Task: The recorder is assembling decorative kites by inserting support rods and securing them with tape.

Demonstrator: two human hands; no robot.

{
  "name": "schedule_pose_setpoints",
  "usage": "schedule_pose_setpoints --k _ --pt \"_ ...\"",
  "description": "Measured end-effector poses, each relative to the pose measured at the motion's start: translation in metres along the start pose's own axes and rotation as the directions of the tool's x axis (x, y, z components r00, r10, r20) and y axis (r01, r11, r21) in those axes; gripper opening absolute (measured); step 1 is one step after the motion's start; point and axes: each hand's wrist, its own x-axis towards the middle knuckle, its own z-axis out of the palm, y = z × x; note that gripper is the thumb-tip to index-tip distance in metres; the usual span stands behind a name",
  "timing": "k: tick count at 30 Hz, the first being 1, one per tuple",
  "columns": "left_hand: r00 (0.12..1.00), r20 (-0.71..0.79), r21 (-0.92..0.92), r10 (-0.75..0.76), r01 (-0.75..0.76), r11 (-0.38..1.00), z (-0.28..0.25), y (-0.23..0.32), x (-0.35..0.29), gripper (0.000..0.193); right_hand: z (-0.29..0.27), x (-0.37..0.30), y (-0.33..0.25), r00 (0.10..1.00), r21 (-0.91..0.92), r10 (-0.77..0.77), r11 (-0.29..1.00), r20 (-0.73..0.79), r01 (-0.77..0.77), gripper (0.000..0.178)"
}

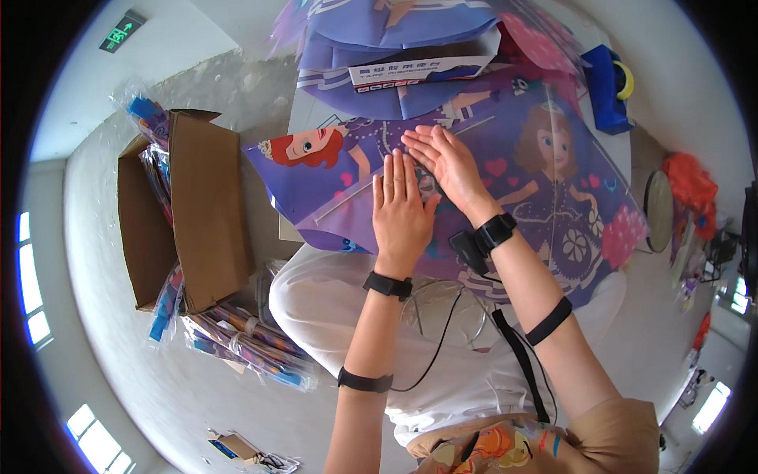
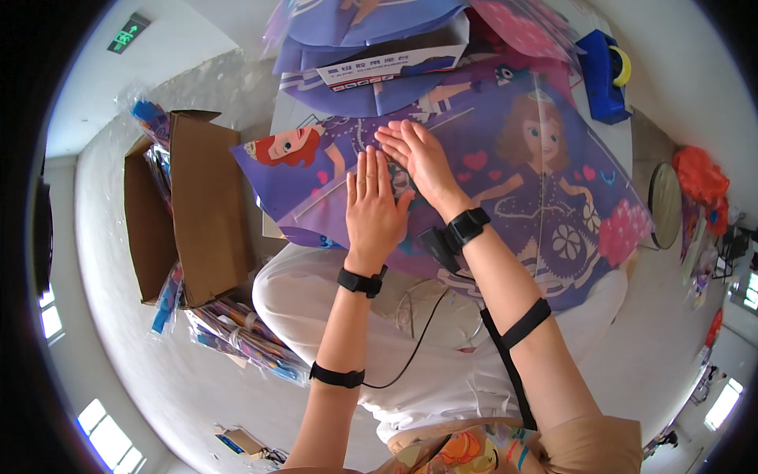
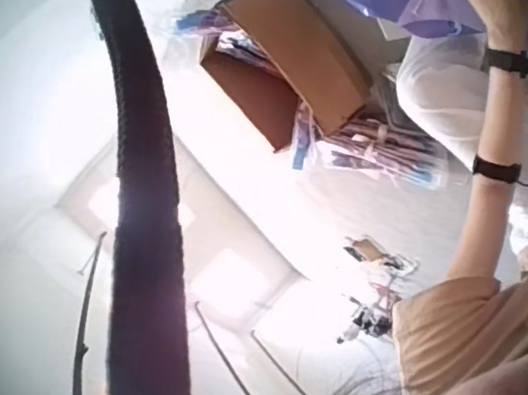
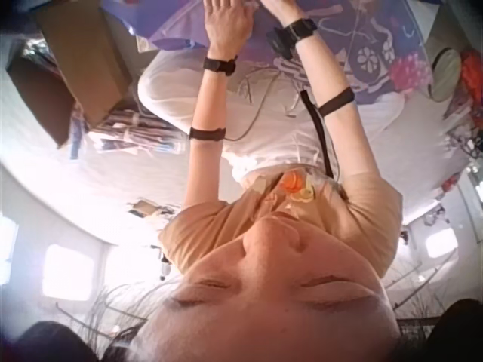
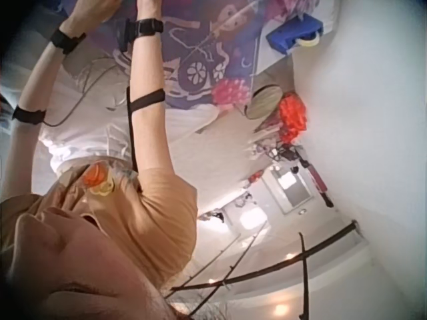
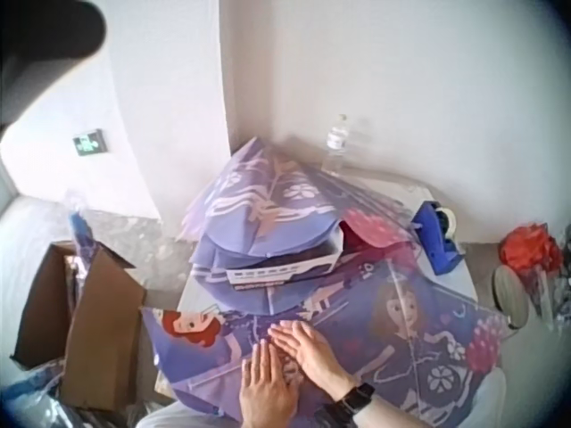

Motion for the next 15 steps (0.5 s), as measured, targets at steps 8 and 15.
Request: schedule_pose_setpoints --k 8,15 --pt "0.951 -0.018 0.242 -0.31 0.305 0.921 -0.028 -0.029 -0.051 0.087 -0.054 0.019 -0.039 0.971 -0.09 -0.194 0.979 -0.139 0.182 0.037" --pt "0.827 -0.082 0.195 -0.557 0.561 0.805 -0.044 -0.052 -0.061 0.083 -0.079 0.033 -0.073 0.905 -0.464 -0.394 0.84 -0.161 0.283 0.029"
